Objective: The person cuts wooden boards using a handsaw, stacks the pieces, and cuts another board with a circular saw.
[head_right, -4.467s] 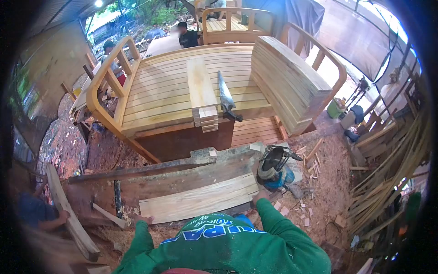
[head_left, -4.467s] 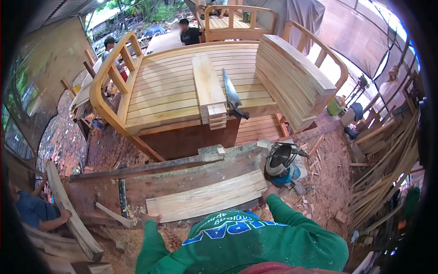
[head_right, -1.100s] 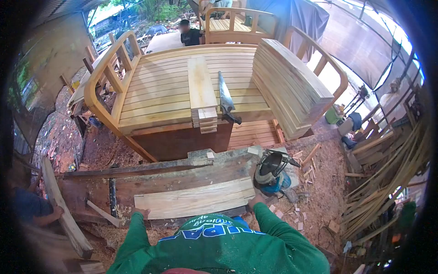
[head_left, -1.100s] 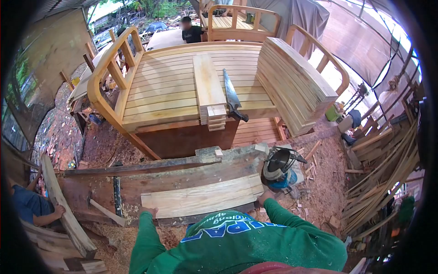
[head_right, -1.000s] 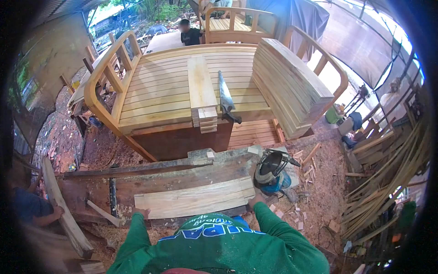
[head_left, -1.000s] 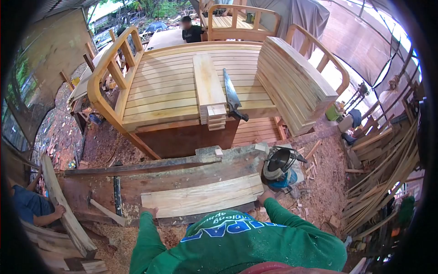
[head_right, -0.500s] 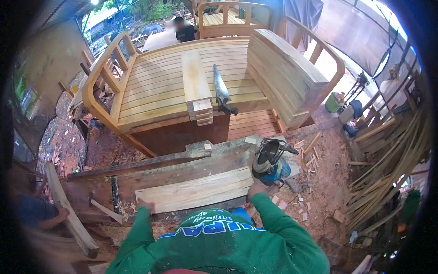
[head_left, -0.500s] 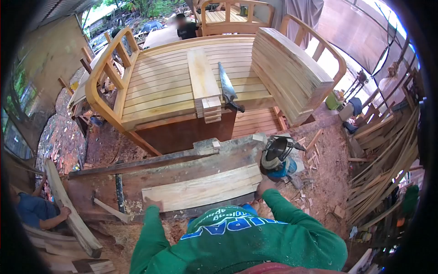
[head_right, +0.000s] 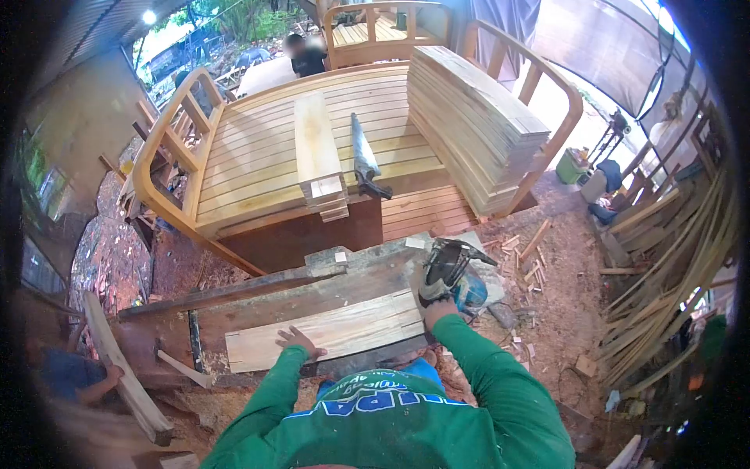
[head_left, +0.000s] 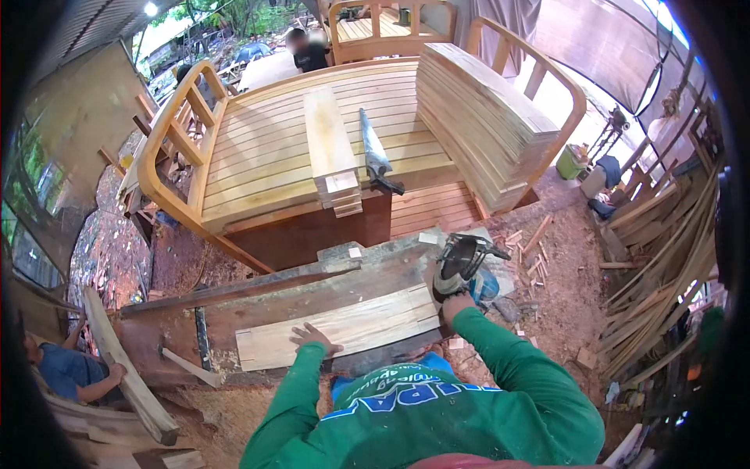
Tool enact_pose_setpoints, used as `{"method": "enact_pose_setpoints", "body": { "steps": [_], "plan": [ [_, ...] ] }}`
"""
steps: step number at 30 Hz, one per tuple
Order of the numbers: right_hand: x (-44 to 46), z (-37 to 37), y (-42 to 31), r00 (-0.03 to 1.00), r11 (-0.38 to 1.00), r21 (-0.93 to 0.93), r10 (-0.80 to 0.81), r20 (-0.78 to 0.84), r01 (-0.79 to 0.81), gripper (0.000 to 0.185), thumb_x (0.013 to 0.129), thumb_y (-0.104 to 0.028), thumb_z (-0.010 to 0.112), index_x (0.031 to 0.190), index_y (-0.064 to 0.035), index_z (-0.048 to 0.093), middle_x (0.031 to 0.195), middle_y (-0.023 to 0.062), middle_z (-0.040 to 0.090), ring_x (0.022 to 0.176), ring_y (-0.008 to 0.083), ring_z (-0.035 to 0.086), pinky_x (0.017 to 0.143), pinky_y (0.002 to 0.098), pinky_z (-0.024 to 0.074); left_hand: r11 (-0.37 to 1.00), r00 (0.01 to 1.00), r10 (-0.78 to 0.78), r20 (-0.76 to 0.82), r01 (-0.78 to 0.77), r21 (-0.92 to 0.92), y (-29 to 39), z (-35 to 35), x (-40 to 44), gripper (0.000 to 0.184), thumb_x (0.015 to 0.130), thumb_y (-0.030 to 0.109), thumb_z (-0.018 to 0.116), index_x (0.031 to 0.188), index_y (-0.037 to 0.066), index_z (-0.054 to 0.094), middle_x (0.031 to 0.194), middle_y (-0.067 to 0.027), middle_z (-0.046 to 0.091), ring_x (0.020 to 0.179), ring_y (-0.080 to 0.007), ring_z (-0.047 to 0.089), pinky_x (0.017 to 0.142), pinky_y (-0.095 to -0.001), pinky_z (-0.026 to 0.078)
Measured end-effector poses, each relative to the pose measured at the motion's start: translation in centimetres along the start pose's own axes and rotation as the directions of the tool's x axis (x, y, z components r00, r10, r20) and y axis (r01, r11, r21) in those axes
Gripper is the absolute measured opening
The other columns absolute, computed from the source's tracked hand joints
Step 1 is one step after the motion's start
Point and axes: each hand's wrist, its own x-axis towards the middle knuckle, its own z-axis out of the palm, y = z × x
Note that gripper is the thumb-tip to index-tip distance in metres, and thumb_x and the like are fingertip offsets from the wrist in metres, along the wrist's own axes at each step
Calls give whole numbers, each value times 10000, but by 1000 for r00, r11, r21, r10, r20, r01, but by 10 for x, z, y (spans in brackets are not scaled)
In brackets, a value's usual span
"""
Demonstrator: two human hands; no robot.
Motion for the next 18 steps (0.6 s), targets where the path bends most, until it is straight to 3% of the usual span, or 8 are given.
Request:
{"method": "enact_pose_setpoints", "body": {
  "steps": [1,4,7,11,15,18],
  "plan": [
    [3,-5,1,999,1000,8,0,38,0,317,939,-254,557,1098,-108,789,1204,132,757,1161,315,698,1072,527,446,1000,1000,2,5,-2,14,-1,-2,2,1558,626,664,921,1658,47,-70,1692,-337,-101,1557,-565,25,1160,-693,350],
    [13,-2,2,996,1000,-2,-5,95,6,322,939,-243,544,1098,-124,798,1183,121,773,1122,331,726,1037,547,462,998,1000,20,5,-20,63,0,-3,2,1569,640,777,838,1619,-94,-22,1726,-266,19,1564,-548,14,1244,-684,127],
    [27,13,5,996,999,-25,-29,82,31,320,926,-241,558,1091,-128,808,1158,110,783,1111,330,732,984,560,482,985,1000,-13,5,12,171,10,-9,6,1568,604,706,909,1652,-9,-12,1729,-260,9,1569,-535,39,1215,-694,239],
    [42,31,10,983,990,-19,-140,122,143,336,923,-234,561,1110,-96,802,1168,132,777,1107,352,731,948,571,506,977,997,-31,71,15,214,13,-16,14,1525,608,736,885,1649,-30,74,1747,-195,48,1573,-524,55,1223,-695,209],
    [28,15,13,984,986,66,-159,77,154,321,921,-219,561,1074,-89,812,1159,153,776,1123,377,724,936,559,530,973,996,-25,83,5,230,18,-23,9,1412,610,737,882,1635,0,247,1743,-205,71,1562,-543,93,1206,-725,207],
    [28,13,12,981,984,74,-171,91,165,288,906,-193,580,1017,-88,824,1142,161,778,1120,382,727,917,534,553,964,998,-31,56,15,265,15,-13,19,1423,605,758,870,1640,13,237,1737,-228,64,1555,-552,106,1205,-720,219]
  ]
}}
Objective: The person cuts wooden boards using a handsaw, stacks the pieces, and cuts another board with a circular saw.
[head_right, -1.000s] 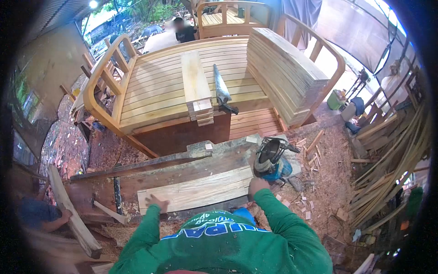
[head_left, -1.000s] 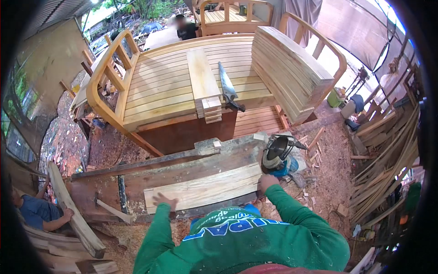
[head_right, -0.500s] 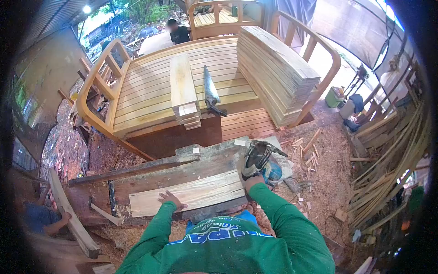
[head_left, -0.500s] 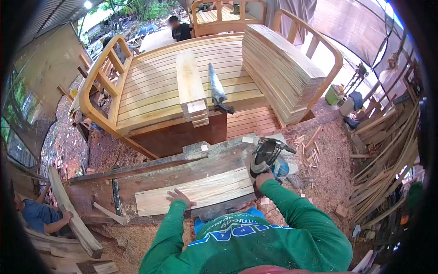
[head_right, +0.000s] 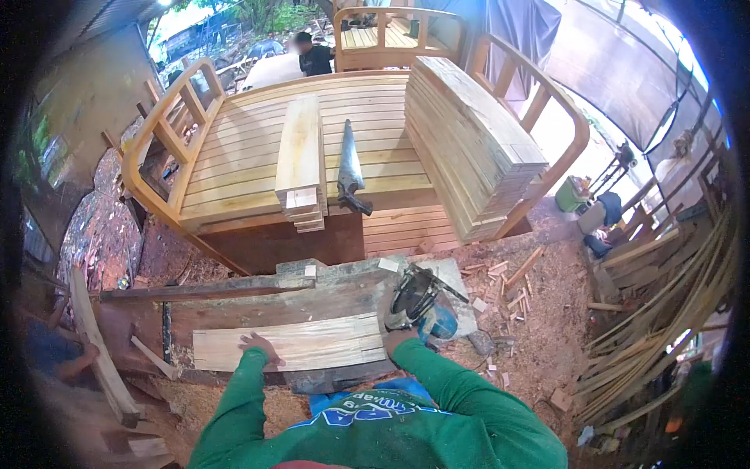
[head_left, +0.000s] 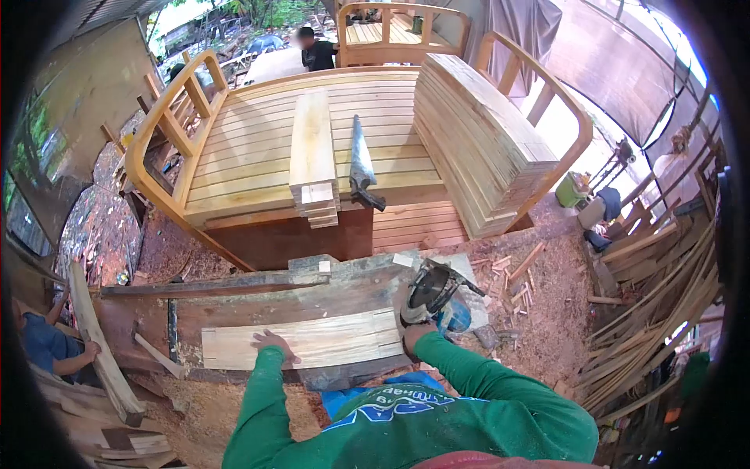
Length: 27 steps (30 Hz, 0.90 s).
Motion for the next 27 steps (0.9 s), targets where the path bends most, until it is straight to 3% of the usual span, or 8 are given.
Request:
{"method": "enact_pose_setpoints", "body": {
  "steps": [3,6,9,15,18,22,23,27],
  "plan": [
    [-24,-32,-3,993,991,-72,-114,28,116,258,882,-180,613,988,-82,827,1133,160,780,1083,363,742,869,552,556,1000,1000,2,17,-2,-11,0,-9,-11,1408,594,747,883,1634,22,271,1739,-216,80,1559,-544,107,1213,-710,214],
    [-16,-19,1,993,991,-62,-119,16,119,275,884,-182,614,1033,-76,819,1142,162,777,1073,353,744,858,554,546,1000,1000,-9,20,9,-23,-1,-9,-10,1415,585,741,891,1634,20,271,1741,-210,87,1563,-537,105,1216,-708,211],
    [-12,-17,3,998,999,-2,-53,40,53,296,892,-185,608,1077,-66,806,1184,163,767,1092,343,737,898,553,520,1000,1000,-17,20,17,-26,0,-10,-11,1423,575,736,899,1633,20,273,1739,-212,92,1562,-535,112,1216,-705,216],
    [24,13,28,952,981,-9,-185,244,193,319,926,-214,605,1159,-79,774,1275,181,727,1201,367,691,1076,624,419,999,1000,-17,-1,17,-29,1,-8,-10,1447,548,722,920,1617,-17,285,1728,-232,129,1555,-542,134,1213,-707,226],
    [29,14,35,927,978,-66,-164,337,197,366,962,-237,582,1276,-110,722,1391,158,669,1278,372,643,1111,613,409,998,998,-24,-50,21,-64,-2,-3,-4,1423,546,705,929,1596,-41,324,1721,-241,153,1548,-553,142,1207,-714,230],
    [27,12,27,920,911,-338,-97,379,236,468,1015,-298,514,1454,-143,569,1598,91,494,1462,308,465,1158,601,383,994,1000,14,-23,-17,-108,-4,-12,-16,1395,551,666,945,1577,-66,347,1713,-254,169,1545,-562,146,1207,-716,228],
    [71,99,59,954,917,-345,-101,284,200,471,1025,-291,477,1465,-144,555,1610,79,478,1481,303,437,1182,619,347,993,999,15,-39,-19,-114,-4,-15,-24,1414,556,645,952,1585,-80,308,1711,-261,170,1549,-555,139,1208,-715,226],
    [58,67,54,948,967,-234,-18,318,97,488,1032,-271,428,1490,-137,529,1620,86,465,1495,318,419,1191,621,334,993,999,21,-32,-24,-117,-5,-9,-12,1424,571,649,942,1596,-81,275,1714,-259,162,1551,-551,139,1208,-714,229]
  ]
}}
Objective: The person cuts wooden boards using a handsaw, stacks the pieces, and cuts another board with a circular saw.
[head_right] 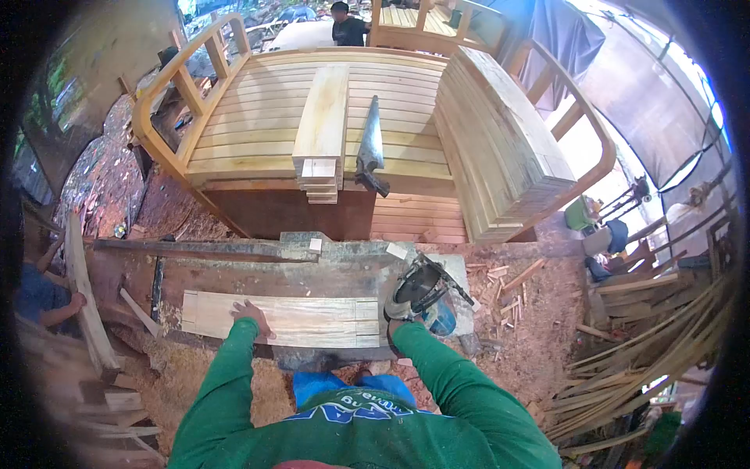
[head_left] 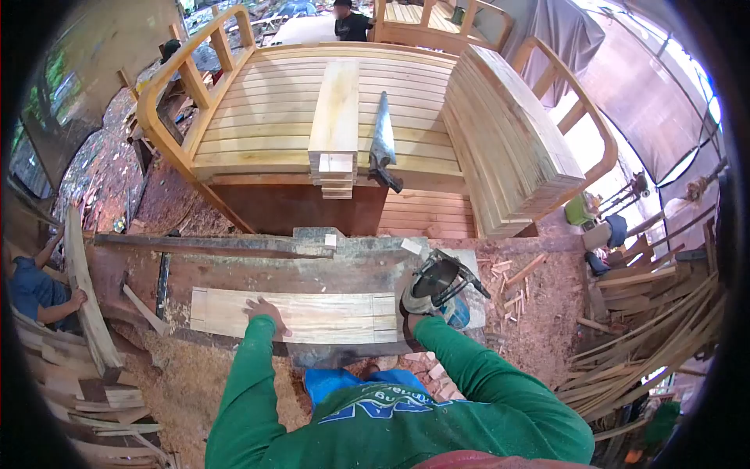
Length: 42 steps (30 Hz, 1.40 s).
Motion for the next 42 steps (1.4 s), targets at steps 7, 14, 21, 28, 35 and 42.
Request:
{"method": "enact_pose_setpoints", "body": {
  "steps": [7,14,21,28,35,42],
  "plan": [
    [-103,-82,-2,994,985,134,107,-13,-104,618,981,-296,525,1568,-129,428,1636,154,421,1484,375,430,1210,602,328,1000,1000,16,-26,-15,16,-1,4,4,1408,592,660,926,1614,-47,263,1728,-211,159,1554,-532,160,1216,-702,231],
    [-195,-46,-3,863,788,593,406,-300,-165,962,787,-225,800,1622,-183,325,1301,314,642,1203,480,629,1052,502,491,999,1000,3,-4,-2,44,2,0,1,1399,622,708,896,1652,47,219,1747,-176,88,1560,-531,126,1210,-694,261],
    [-298,38,-113,416,130,988,906,-83,-86,670,813,-156,747,1460,-91,588,1046,279,735,956,386,740,883,469,558,998,1000,-2,4,1,64,11,-21,-35,1273,681,643,898,1634,60,289,1732,-200,145,1555,-529,159,1223,-681,253],
    [-357,187,-241,238,-435,900,876,419,18,274,805,-167,792,1000,18,739,827,141,742,692,238,700,700,404,570,877,873,457,-168,-411,251,-13,-24,-35,1601,509,548,1001,1678,177,-28,1747,-196,0,1574,-520,73,1146,-814,202],
    [-410,251,-373,141,-699,700,715,685,147,178,854,-142,780,871,-16,655,658,65,636,462,165,593,422,334,480,651,781,623,-34,-494,576,-7,-27,-60,1611,493,438,1017,1668,359,-82,1705,-308,50,1558,-545,132,1137,-811,216],
    [-422,268,-403,158,-754,639,657,737,152,132,827,-94,731,839,-14,627,623,65,621,461,152,582,430,320,484,634,750,659,-61,-510,581,-3,-25,-60,1531,527,389,992,1682,314,-9,1677,-339,116,1509,-565,263,1143,-763,284]
  ]
}}
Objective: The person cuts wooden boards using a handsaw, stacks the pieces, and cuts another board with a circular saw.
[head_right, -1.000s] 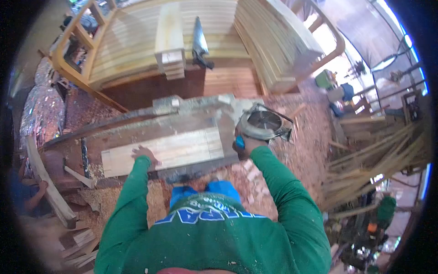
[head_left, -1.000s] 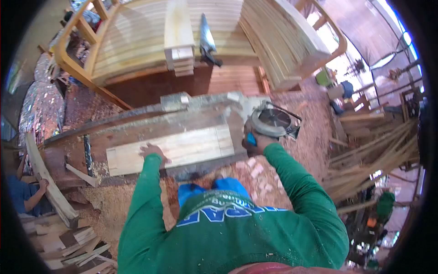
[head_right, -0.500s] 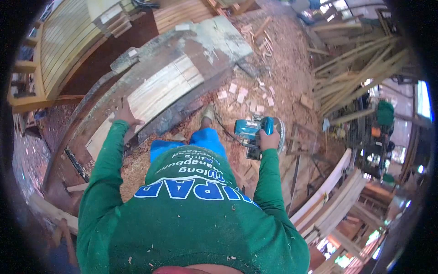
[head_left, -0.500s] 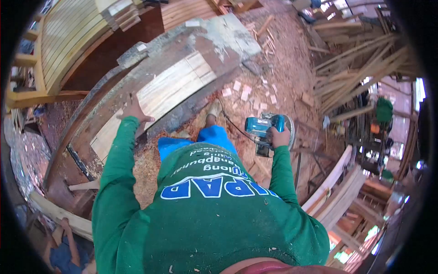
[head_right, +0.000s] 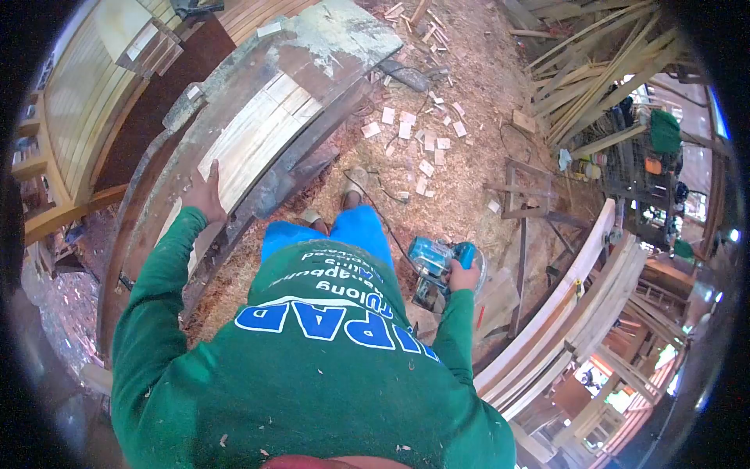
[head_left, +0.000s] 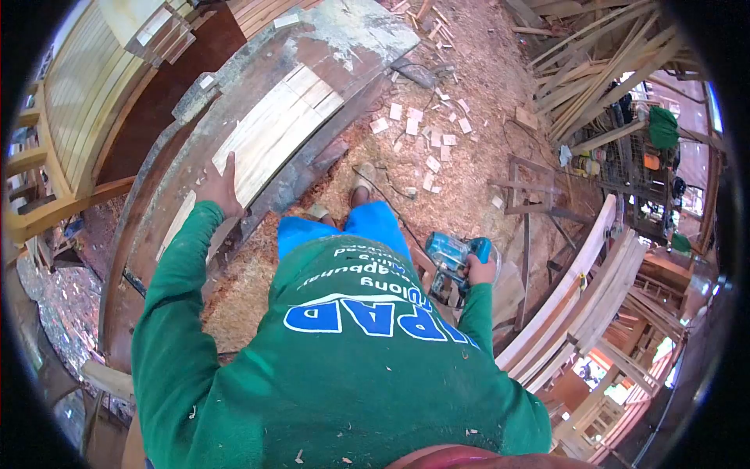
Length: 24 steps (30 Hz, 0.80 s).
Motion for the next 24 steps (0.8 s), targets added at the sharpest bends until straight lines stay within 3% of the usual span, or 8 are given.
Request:
{"method": "enact_pose_setpoints", "body": {
  "steps": [3,6,9,13,14,17,18,24],
  "plan": [
    [15,7,-15,990,998,-10,-54,130,55,124,824,-91,725,890,-16,651,659,71,643,461,162,588,443,329,497,1000,999,29,-16,-28,11,12,-6,4,1509,528,396,989,1684,299,25,1662,-342,149,1485,-564,315,1145,-743,306],
    [-8,27,-93,974,973,-154,-142,178,170,189,820,-90,711,991,-14,680,738,65,670,555,156,612,537,330,517,998,996,64,-63,-63,20,35,-19,10,1497,516,411,990,1682,294,58,1640,-339,198,1457,-558,368,1136,-723,342],
    [8,51,-113,878,904,-150,-333,343,401,288,821,-86,706,1099,-16,692,830,50,685,690,141,622,654,328,522,994,991,110,-82,-109,23,40,-18,25,1516,499,432,995,1683,293,58,1644,-343,180,1449,-563,378,1131,-734,338],
    [-29,75,-199,686,798,3,-520,509,602,361,825,-87,713,1177,-6,690,897,42,694,805,110,606,743,308,512,937,822,196,-535,-318,-146,0,40,97,1238,711,510,885,1677,241,159,1603,-257,382,1455,-435,449,1179,-488,417],
    [-34,81,-215,639,786,63,-542,546,614,365,831,-89,716,1186,-9,692,907,45,699,808,107,607,747,305,514,884,841,48,-539,-287,-369,2,21,83,904,837,526,774,1593,191,409,1407,-201,612,1335,-357,581,1112,-413,464],
    [-55,105,-254,587,802,121,-522,619,585,344,864,-113,729,1193,-14,699,923,47,708,808,99,603,750,300,516,708,945,-272,-182,68,-703,-6,23,101,676,883,547,709,1417,145,612,1206,-173,713,1157,-355,661,1031,-441,477],
    [-62,116,-266,587,815,117,-500,637,568,333,879,-125,734,1191,-15,702,925,46,711,807,97,600,749,299,516,704,889,-361,-281,63,-707,0,34,102,543,939,574,622,1230,123,700,1089,-150,739,1031,-364,678,996,-482,449],
    [-87,179,-315,500,774,61,-465,731,630,361,941,-282,773,1169,-9,713,853,31,705,749,98,601,706,303,519,776,731,-472,-493,79,-626,18,57,100,482,978,566,571,1160,137,692,1189,-131,693,1117,-342,655,1021,-525,404]
  ]
}}
